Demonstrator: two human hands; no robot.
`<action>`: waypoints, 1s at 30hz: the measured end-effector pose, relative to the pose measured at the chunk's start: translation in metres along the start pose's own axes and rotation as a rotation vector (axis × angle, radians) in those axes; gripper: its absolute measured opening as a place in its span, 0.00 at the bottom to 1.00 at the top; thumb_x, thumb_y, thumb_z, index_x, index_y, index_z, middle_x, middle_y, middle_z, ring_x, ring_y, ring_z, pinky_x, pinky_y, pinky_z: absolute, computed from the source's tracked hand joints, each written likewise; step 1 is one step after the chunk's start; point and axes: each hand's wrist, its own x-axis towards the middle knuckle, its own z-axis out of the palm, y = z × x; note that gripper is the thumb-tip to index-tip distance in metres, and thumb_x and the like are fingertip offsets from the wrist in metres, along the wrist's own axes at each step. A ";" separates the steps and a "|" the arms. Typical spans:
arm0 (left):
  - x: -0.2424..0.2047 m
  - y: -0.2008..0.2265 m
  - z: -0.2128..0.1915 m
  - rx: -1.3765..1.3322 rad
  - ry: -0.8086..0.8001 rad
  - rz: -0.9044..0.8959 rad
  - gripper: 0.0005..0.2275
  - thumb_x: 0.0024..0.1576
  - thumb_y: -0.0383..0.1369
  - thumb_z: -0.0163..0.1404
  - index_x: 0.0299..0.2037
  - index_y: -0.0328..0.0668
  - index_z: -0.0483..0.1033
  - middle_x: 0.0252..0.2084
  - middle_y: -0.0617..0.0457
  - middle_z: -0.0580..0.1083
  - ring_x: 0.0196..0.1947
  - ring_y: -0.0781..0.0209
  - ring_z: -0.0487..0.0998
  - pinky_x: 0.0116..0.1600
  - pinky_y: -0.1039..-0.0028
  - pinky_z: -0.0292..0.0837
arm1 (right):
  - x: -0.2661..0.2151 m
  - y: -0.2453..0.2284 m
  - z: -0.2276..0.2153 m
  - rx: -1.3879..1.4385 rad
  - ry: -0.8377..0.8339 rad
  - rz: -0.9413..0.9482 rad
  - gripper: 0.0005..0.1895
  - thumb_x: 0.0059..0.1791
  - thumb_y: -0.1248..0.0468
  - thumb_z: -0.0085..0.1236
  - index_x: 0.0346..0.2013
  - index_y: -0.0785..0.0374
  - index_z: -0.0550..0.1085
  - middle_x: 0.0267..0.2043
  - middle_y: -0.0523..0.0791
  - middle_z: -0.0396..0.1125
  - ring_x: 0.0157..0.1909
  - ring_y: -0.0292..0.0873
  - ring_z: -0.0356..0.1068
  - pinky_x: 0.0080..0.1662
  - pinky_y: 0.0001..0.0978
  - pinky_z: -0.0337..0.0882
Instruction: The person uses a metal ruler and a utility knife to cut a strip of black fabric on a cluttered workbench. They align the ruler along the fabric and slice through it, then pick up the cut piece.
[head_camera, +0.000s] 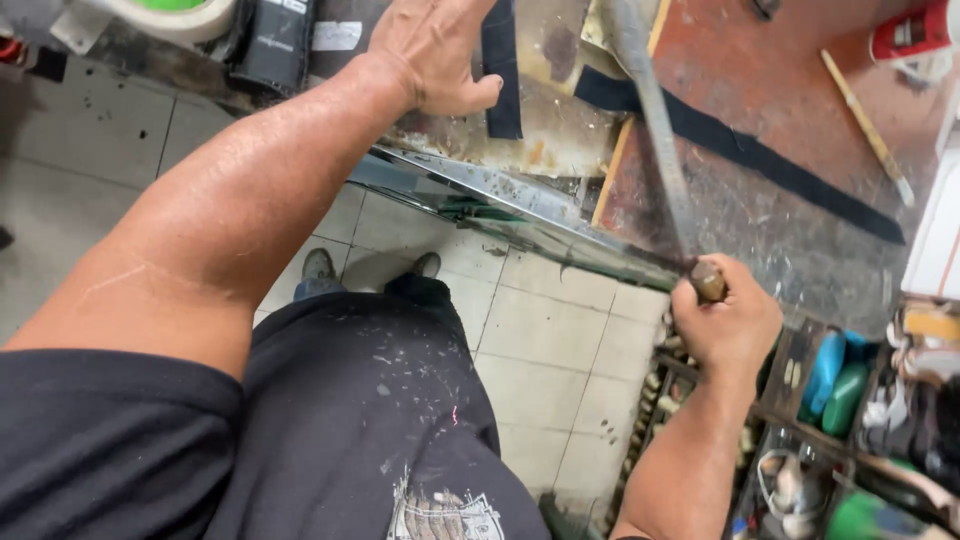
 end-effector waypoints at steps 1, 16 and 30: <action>0.001 -0.004 0.005 0.054 0.114 0.045 0.33 0.53 0.49 0.61 0.63 0.44 0.60 0.52 0.39 0.67 0.47 0.40 0.70 0.40 0.49 0.69 | 0.013 0.015 0.008 -0.089 0.018 -0.047 0.15 0.44 0.55 0.57 0.45 0.42 0.81 0.36 0.40 0.74 0.38 0.51 0.72 0.41 0.46 0.71; -0.016 0.023 0.022 0.173 0.396 -0.070 0.03 0.59 0.28 0.50 0.36 0.50 0.76 0.32 0.52 0.71 0.33 0.52 0.70 0.34 0.60 0.61 | 0.122 -0.104 0.029 0.243 -0.036 -1.087 0.17 0.45 0.67 0.63 0.48 0.52 0.76 0.56 0.42 0.75 0.47 0.44 0.76 0.39 0.36 0.73; 0.002 0.051 -0.006 0.002 -0.281 -0.311 0.35 0.47 0.56 0.55 0.64 0.49 0.67 0.75 0.47 0.56 0.75 0.47 0.47 0.63 0.15 0.29 | 0.196 -0.151 0.086 0.448 -0.063 -1.120 0.15 0.43 0.77 0.54 0.40 0.57 0.74 0.38 0.44 0.75 0.35 0.45 0.74 0.37 0.37 0.71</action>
